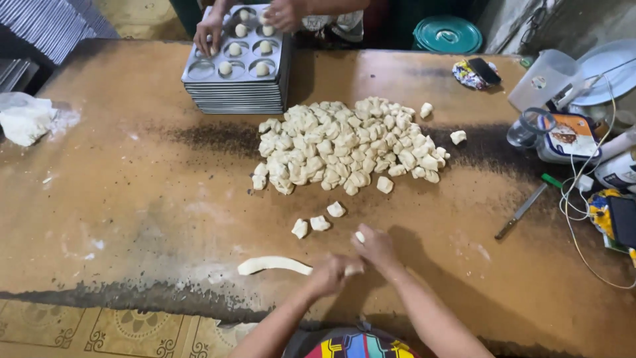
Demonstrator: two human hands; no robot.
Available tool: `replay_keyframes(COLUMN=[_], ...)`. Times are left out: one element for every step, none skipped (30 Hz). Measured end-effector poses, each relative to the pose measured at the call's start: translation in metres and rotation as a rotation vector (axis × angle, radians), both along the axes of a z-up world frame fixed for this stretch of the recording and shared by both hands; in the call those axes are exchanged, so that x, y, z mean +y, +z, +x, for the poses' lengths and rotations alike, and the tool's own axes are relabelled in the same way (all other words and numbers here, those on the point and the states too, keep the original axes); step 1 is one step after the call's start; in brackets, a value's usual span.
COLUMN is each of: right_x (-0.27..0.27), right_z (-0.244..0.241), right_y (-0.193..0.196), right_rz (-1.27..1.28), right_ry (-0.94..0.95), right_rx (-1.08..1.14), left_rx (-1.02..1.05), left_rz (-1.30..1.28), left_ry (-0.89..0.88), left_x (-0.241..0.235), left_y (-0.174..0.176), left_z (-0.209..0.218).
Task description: The person tears a long strip of dough into small pieces and places them into a pile. They then pick up individual pieces, roll them into balls, and place them into the cups of a metal muffin tray. The person repeats this process, filling multiple trays with dough balls.
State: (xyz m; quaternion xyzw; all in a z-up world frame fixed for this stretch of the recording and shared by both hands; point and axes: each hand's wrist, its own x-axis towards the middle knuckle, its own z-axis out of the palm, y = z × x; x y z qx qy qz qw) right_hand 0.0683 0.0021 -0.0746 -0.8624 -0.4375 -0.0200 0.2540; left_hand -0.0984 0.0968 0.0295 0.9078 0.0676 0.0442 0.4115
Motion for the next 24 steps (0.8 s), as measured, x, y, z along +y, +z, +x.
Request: replay_keyframes(right_x=[0.007, 0.009, 0.011, 0.013, 0.013, 0.002, 0.006, 0.009, 0.013, 0.015, 0.018, 0.021, 0.024, 0.023, 0.02, 0.018, 0.016, 0.012, 0.014, 0.014, 0.014, 0.02, 0.026, 0.029], right_z=[0.016, 0.029, 0.04, 0.02, -0.009, -0.044, -0.045, -0.051, -0.056, -0.058, -0.06, -0.058, -0.046, -0.04, -0.033, -0.031, -0.03, -0.032, -0.036, -0.045, -0.053, -0.053, -0.052, -0.055], right_y=[0.001, 0.002, 0.003, 0.052, 0.099, 0.145, 0.139, 0.13, 0.121, 0.123, 0.126, 0.129, 0.098, 0.066, 0.034, 0.04, 0.045, 0.048, 0.064, 0.08, 0.095, 0.109, 0.123, 0.137], right_rz=[0.004, -0.034, -0.073, -0.064, -0.03, -0.013, -0.021, 0.096, 0.214, 0.207, 0.335, 0.47, 0.471, 0.483, 0.494, 0.491, 0.231, -0.025, -0.024, -0.023, -0.021, -0.015, -0.003, -0.002], right_ry=[0.0, -0.275, -0.559, -0.554, -0.14, 0.259, 0.263, 0.39, 0.515, 0.526, 0.458, 0.379, 0.38, 0.348, 0.316, 0.321, 0.215, 0.101, 0.099, 0.126, 0.152, 0.16, 0.206, 0.249], right_rx=[-0.003, 0.523, 1.044, 1.034, 0.683, 0.32, 0.316, 0.298, 0.279, 0.285, 0.278, 0.256, 0.249, 0.172, 0.095, 0.093, 0.108, 0.126, 0.128, 0.168, 0.209, 0.199, 0.23, 0.277], left_rx=[-0.003, -0.112, -0.224, -0.235, -0.121, -0.001, -0.005, -0.047, -0.089, -0.088, -0.124, -0.169, -0.176, -0.134, -0.092, -0.095, -0.135, -0.17, -0.168, -0.154, -0.139, -0.151, -0.027, 0.112], left_rz=[0.004, -0.207, -0.417, -0.409, -0.279, -0.164, -0.171, -0.197, -0.223, -0.229, -0.269, -0.301, -0.299, -0.19, -0.081, -0.083, 0.017, 0.12, 0.12, -0.142, -0.403, -0.396, -0.313, -0.242], left_ry=[0.0, 0.005, 0.013, 0.011, 0.059, 0.116, 0.121, 0.062, 0.003, 0.015, 0.13, 0.23, 0.228, 0.21, 0.191, 0.195, 0.087, -0.027, -0.03, 0.02, 0.074, 0.078, 0.135, 0.194], left_x=[0.006, 0.008, 0.009, 0.026, 0.042, 0.055, 0.053, 0.052, 0.05, 0.055, 0.058, 0.065, 0.058, 0.046, 0.034, 0.031, 0.027, 0.023, 0.026, 0.028, 0.029, 0.046, 0.063, 0.077], left_y=[0.015, 0.03, 0.046, 0.033, 0.021, 0.009, 0.025, 0.04, 0.055, 0.017, -0.022, -0.06, -0.068, -0.078, -0.088, -0.065, -0.043, -0.021, -0.005, 0.013, 0.03, 0.021, 0.013, 0.005], left_z=[-0.002, -0.006, -0.012, -0.013, -0.014, -0.014, -0.01, -0.01, -0.011, -0.006, -0.002, 0.008, 0.014, 0.016, 0.018, 0.004, -0.01, -0.026, -0.022, -0.023, -0.024, -0.025, -0.025, -0.03])
